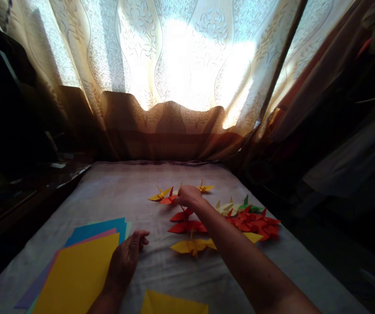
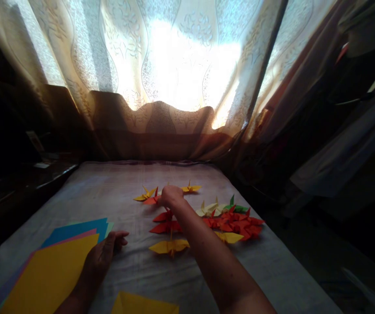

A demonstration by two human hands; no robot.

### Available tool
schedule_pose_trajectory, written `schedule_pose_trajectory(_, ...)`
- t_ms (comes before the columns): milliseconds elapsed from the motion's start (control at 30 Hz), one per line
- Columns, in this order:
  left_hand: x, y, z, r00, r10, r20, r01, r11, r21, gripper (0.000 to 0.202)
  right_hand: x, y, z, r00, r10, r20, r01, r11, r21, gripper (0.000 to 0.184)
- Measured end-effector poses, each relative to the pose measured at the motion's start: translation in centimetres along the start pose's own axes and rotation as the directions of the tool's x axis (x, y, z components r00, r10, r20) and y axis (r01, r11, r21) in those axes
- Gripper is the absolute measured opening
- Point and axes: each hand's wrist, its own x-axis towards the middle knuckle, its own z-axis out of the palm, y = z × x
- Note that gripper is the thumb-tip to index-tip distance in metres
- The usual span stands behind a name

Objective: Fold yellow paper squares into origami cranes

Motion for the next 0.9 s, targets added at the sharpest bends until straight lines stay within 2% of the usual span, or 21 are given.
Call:
schedule_pose_trajectory(100, -0.1, 0.3, 0.2, 0.999, -0.016, -0.030, 0.016, 1.000, 0.007, 0.070, -0.4, 1.2, -1.2, 0.999, 0.034, -0.032, -0.033, 0.999, 0.030, 0.027)
schedule_pose_trajectory(167, -0.3, 0.4, 0.3, 0.998, -0.027, -0.063, 0.028, 1.000, 0.014, 0.068, -0.5, 3.0, -2.3, 0.996, 0.071, -0.055, -0.069, 0.997, 0.046, 0.025)
schedule_pose_trajectory(300, -0.1, -0.5, 0.1, 0.999, -0.040, -0.025, 0.040, 0.999, 0.006, 0.065, 0.0, 8.4, -4.8, 0.965, 0.230, -0.122, -0.227, 0.973, 0.043, 0.031)
schedule_pose_trajectory(400, 0.2, -1.4, -0.1, 0.998, -0.058, 0.017, 0.059, 0.998, -0.010, 0.068, 0.7, 12.8, -5.4, 0.912, 0.381, -0.150, -0.381, 0.924, 0.025, 0.035)
schedule_pose_trajectory(500, 0.2, -1.6, -0.1, 0.997, -0.080, 0.008, 0.080, 0.997, -0.015, 0.071, 1.6, 16.1, -4.5, 0.868, 0.480, -0.129, -0.483, 0.876, 0.009, 0.038)
schedule_pose_trajectory(600, -0.1, -1.1, 0.0, 0.994, -0.104, -0.043, 0.103, 0.994, -0.025, 0.071, 2.6, 17.9, -3.0, 0.855, 0.510, -0.099, -0.513, 0.858, -0.012, 0.044)
schedule_pose_trajectory(733, -0.3, -0.9, 0.1, 0.989, -0.142, -0.053, 0.138, 0.989, -0.061, 0.072, 3.9, 18.6, -1.3, 0.859, 0.507, -0.077, -0.511, 0.859, -0.035, 0.046)
schedule_pose_trajectory(900, 0.0, -2.2, -0.2, 0.984, -0.174, -0.032, 0.172, 0.983, -0.071, 0.073, 5.1, 19.1, -0.6, 0.858, 0.504, -0.100, -0.510, 0.859, -0.046, 0.053)
